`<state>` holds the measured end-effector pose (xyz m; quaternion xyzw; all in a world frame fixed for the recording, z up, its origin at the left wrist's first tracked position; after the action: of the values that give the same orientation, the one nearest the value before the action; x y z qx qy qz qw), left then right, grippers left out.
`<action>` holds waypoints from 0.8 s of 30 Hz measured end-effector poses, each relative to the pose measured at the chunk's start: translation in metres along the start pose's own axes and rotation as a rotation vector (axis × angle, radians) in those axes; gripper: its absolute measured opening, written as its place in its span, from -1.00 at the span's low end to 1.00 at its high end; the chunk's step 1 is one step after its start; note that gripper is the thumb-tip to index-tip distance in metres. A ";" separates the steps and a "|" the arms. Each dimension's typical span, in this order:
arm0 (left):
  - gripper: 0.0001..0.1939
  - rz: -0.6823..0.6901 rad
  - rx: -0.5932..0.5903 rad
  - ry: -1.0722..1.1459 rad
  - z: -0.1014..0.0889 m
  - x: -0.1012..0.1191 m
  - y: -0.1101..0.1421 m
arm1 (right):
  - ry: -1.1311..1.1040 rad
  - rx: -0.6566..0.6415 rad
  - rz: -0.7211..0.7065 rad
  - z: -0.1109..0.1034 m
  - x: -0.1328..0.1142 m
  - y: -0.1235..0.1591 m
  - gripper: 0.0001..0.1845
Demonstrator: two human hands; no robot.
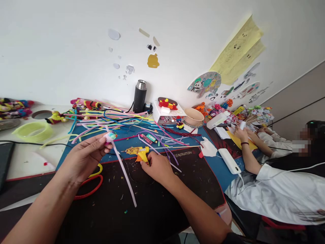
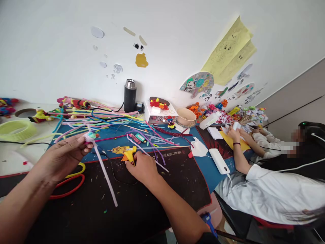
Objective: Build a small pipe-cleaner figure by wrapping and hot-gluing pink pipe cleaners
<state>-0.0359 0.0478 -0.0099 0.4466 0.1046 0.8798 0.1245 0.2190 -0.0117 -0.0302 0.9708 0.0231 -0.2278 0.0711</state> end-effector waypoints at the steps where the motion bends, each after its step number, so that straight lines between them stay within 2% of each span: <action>1: -0.74 0.001 0.003 -0.001 0.000 0.000 0.000 | -0.021 0.010 0.007 0.000 0.000 0.000 -0.69; 3: -0.75 0.002 0.005 0.004 0.000 0.001 0.000 | -0.115 0.036 0.015 0.000 0.003 -0.001 -0.73; 5: -0.77 0.002 0.001 0.009 0.000 0.002 0.001 | -0.307 0.037 0.024 0.004 0.007 -0.002 -0.70; 10: -0.72 -0.009 0.003 0.002 0.002 0.003 0.002 | -0.962 -0.113 0.110 0.017 0.007 -0.006 -0.55; 12: -0.73 -0.010 -0.001 0.001 0.002 0.003 0.002 | -1.161 -0.114 0.137 0.013 0.002 -0.009 -0.50; 16: -0.74 -0.015 -0.010 -0.002 -0.001 0.001 0.000 | -1.466 -0.035 0.144 -0.008 -0.005 -0.016 -0.50; 20: -0.71 -0.019 -0.012 -0.005 -0.004 -0.001 -0.002 | -1.687 -0.059 0.065 -0.014 -0.003 -0.020 -0.60; 24: -0.63 -0.031 -0.005 -0.022 -0.004 -0.001 -0.004 | -1.702 -0.192 -0.016 0.004 -0.005 -0.015 -0.64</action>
<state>-0.0380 0.0505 -0.0142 0.4543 0.1080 0.8731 0.1403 0.2110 0.0028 -0.0334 0.4590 -0.0122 -0.8765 0.1447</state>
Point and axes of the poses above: each hand's wrist, its own y-axis away from the middle knuckle, its own z-axis out of the palm, x = y × z, the point moved 3 cm from there along -y, towards the middle knuckle, and after that the axes turned 6 degrees about -z, right-handed, at the moved point
